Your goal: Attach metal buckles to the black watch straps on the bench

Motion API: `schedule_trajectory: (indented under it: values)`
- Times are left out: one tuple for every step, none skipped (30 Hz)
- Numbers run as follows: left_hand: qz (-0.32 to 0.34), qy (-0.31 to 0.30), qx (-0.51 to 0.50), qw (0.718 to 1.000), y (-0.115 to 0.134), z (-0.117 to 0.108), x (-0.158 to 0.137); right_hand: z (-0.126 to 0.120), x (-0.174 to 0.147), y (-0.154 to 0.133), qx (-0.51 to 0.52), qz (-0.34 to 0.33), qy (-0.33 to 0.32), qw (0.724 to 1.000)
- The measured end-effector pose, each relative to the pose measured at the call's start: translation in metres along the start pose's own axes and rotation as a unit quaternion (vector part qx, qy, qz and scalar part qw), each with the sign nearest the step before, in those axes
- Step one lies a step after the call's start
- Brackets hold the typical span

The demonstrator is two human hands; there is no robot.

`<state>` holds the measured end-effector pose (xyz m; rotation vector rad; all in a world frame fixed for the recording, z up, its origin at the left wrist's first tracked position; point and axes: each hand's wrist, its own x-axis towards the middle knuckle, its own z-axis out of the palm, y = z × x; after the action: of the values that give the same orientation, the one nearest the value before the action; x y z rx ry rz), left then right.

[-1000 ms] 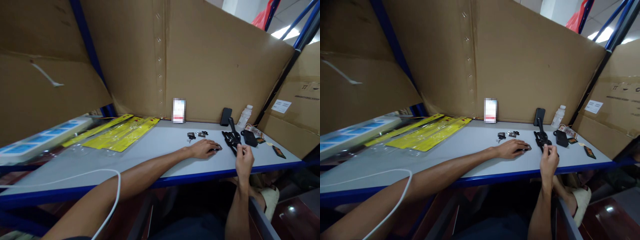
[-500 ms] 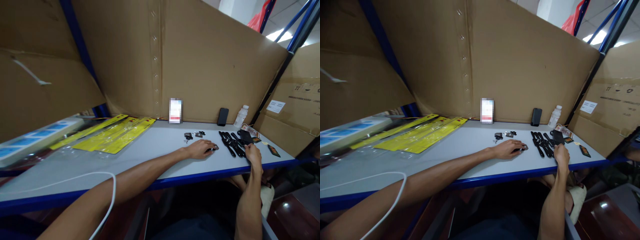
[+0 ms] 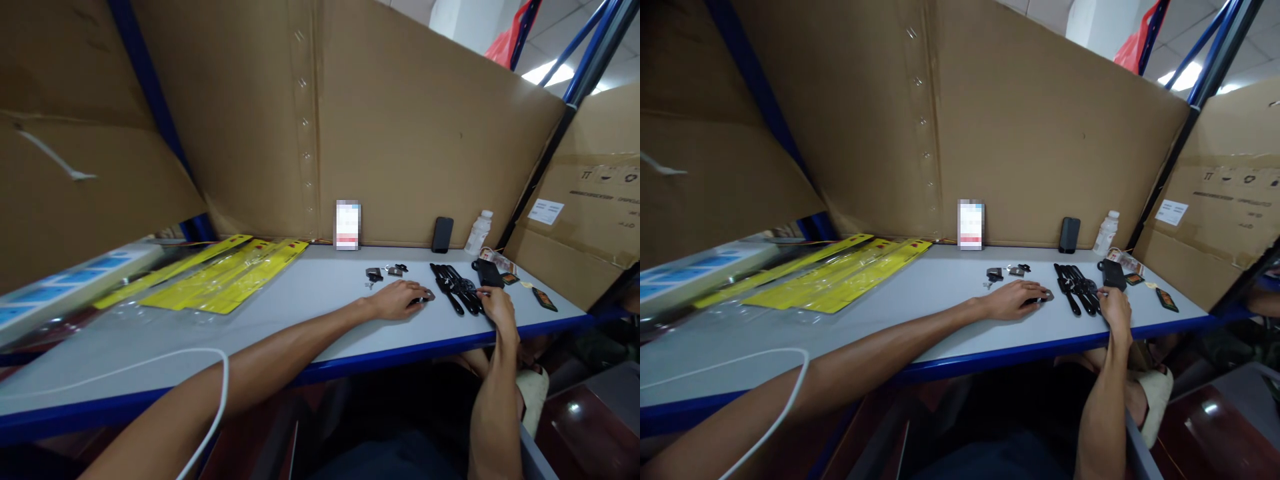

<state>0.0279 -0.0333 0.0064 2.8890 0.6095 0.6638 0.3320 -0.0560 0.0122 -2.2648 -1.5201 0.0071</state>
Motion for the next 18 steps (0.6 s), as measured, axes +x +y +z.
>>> schedule_trajectory:
  values:
    - [0.0,-0.001,0.0,1.0,0.0,0.0,0.0,0.0,0.0,0.0,0.002,-0.007,-0.004,1.0]
    - [-0.001,-0.001,0.001,1.0,0.0,0.0,0.0,0.0,-0.001,0.0,0.004,-0.014,-0.008,1.0]
    - [-0.002,-0.002,0.002,1.0,0.0,0.0,0.0,-0.001,-0.001,0.0,0.007,-0.021,-0.012,1.0]
    - [-0.003,-0.002,0.004,1.0,0.0,0.0,0.0,-0.001,-0.002,0.001,0.009,-0.027,-0.016,0.999]
    - [-0.004,-0.001,0.006,1.0,0.0,0.001,0.0,-0.001,-0.002,0.001,0.013,-0.034,-0.021,0.999]
    - [-0.004,0.0,0.007,1.0,-0.001,0.001,0.0,-0.002,-0.003,0.001,0.016,-0.041,-0.026,0.999]
    - [-0.005,0.001,0.009,1.0,-0.001,0.001,0.0,-0.002,-0.004,0.001,0.02,-0.048,-0.03,0.998]
    - [-0.007,0.002,0.011,1.0,-0.001,0.001,0.0,-0.003,-0.005,0.001,0.023,-0.055,-0.035,0.998]
    - [-0.009,0.002,0.014,1.0,-0.001,0.001,-0.001,-0.003,-0.006,0.001,0.026,-0.061,-0.039,0.997]
    - [-0.012,0.002,0.017,1.0,-0.001,0.001,-0.001,-0.003,-0.007,0.001,0.029,-0.066,-0.043,0.996]
    - [-0.016,0.001,0.02,1.0,-0.001,0.001,-0.001,-0.003,-0.009,0.0,0.033,-0.07,-0.046,0.996]
    - [-0.019,0.001,0.025,1.0,0.0,0.001,-0.001,-0.003,-0.011,-0.001,0.036,-0.076,-0.046,0.995]
    - [-0.023,0.002,0.03,0.999,0.0,0.0,-0.001,-0.003,-0.014,-0.003,0.04,-0.081,-0.037,0.995]
    - [-0.027,0.002,0.036,0.999,0.001,0.0,0.0,-0.003,-0.017,-0.004,0.045,-0.083,-0.018,0.995]
    - [-0.032,0.002,0.045,0.998,0.001,-0.001,0.0,-0.004,-0.021,-0.007,0.05,-0.087,0.012,0.995]
    - [-0.039,0.003,0.056,0.998,0.001,-0.002,0.001,-0.006,-0.027,-0.01,0.056,-0.084,0.057,0.993]
    - [-0.049,0.005,0.071,0.996,0.001,-0.004,0.001,-0.009,-0.034,-0.015,0.061,-0.079,0.103,0.99]
    - [-0.062,0.008,0.086,0.994,0.001,-0.005,0.001,-0.014,-0.044,-0.02,0.067,-0.087,0.134,0.985]
